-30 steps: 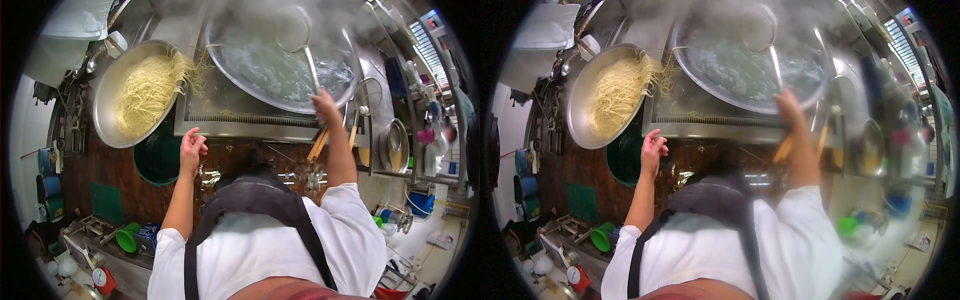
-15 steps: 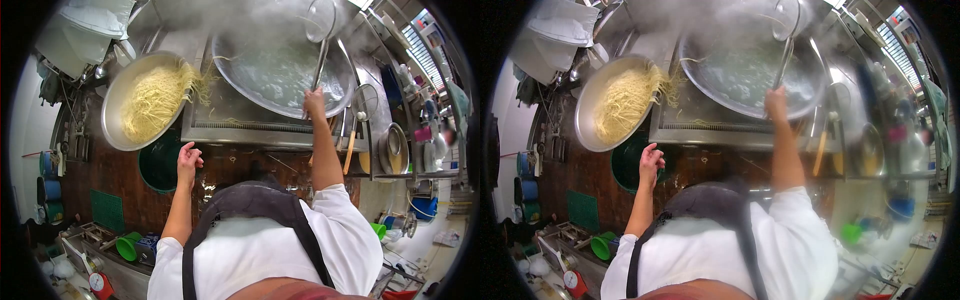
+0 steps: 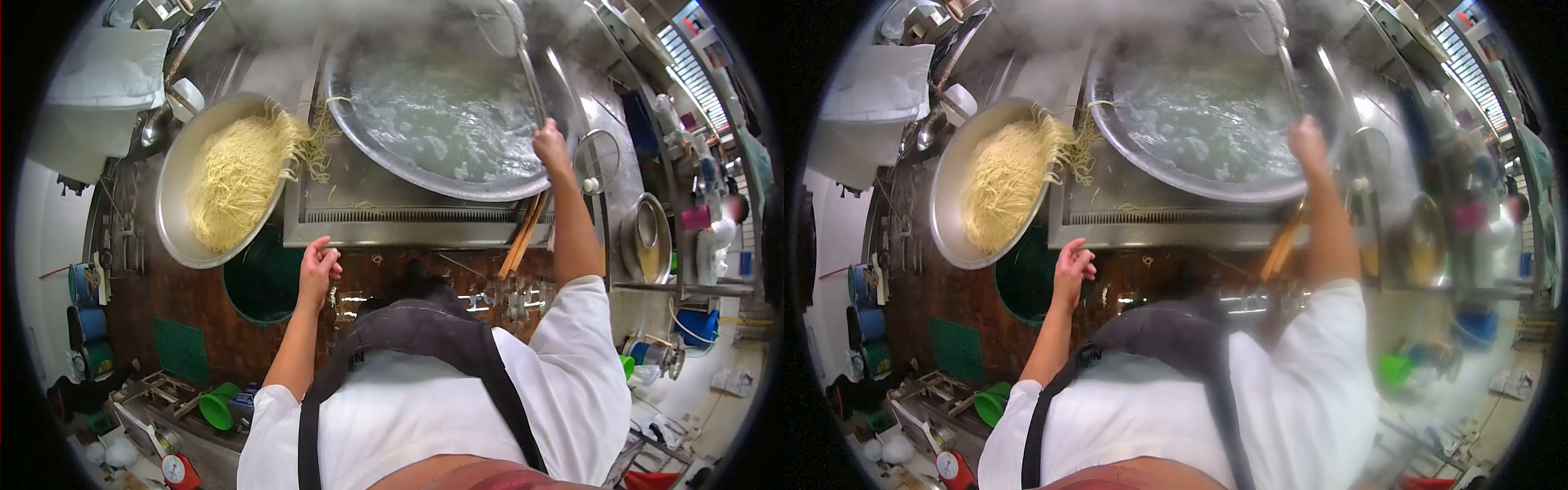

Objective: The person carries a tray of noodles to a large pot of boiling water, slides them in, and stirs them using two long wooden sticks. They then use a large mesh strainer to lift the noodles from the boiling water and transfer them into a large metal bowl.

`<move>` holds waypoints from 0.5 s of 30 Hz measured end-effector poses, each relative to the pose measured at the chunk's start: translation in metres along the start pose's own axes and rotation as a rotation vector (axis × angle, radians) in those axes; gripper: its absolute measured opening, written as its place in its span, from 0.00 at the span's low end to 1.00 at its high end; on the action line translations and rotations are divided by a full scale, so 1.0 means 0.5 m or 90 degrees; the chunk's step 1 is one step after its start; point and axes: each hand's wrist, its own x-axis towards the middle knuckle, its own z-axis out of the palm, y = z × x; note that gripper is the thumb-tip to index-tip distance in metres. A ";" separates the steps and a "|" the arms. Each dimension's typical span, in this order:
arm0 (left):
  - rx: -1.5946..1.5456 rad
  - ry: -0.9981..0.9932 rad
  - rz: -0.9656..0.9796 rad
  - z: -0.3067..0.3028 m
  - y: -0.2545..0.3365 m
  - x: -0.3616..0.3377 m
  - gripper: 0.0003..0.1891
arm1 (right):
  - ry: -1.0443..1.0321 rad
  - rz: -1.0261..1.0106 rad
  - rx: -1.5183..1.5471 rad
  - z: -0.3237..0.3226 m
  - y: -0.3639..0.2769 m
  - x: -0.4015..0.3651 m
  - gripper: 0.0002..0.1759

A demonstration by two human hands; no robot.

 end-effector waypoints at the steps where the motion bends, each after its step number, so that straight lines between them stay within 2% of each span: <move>1: 0.003 0.008 -0.011 0.003 -0.005 0.005 0.22 | -0.034 0.013 -0.033 -0.007 0.034 0.012 0.28; 3: -0.007 0.027 -0.030 0.015 -0.007 0.016 0.22 | -0.058 0.065 -0.067 -0.002 0.104 0.041 0.27; 7: -0.047 0.072 -0.031 0.055 0.003 0.045 0.20 | -0.134 0.146 -0.129 0.019 0.143 0.121 0.22; 11: -0.053 0.107 -0.032 0.087 0.022 0.067 0.20 | -0.169 0.218 -0.017 0.207 0.247 0.289 0.21; 14: -0.045 0.125 -0.046 0.097 0.020 0.068 0.20 | -0.239 0.132 -0.094 0.297 0.194 0.390 0.15; 15: -0.045 0.129 -0.050 0.096 0.015 0.065 0.20 | -0.354 0.045 -0.177 0.321 0.174 0.415 0.14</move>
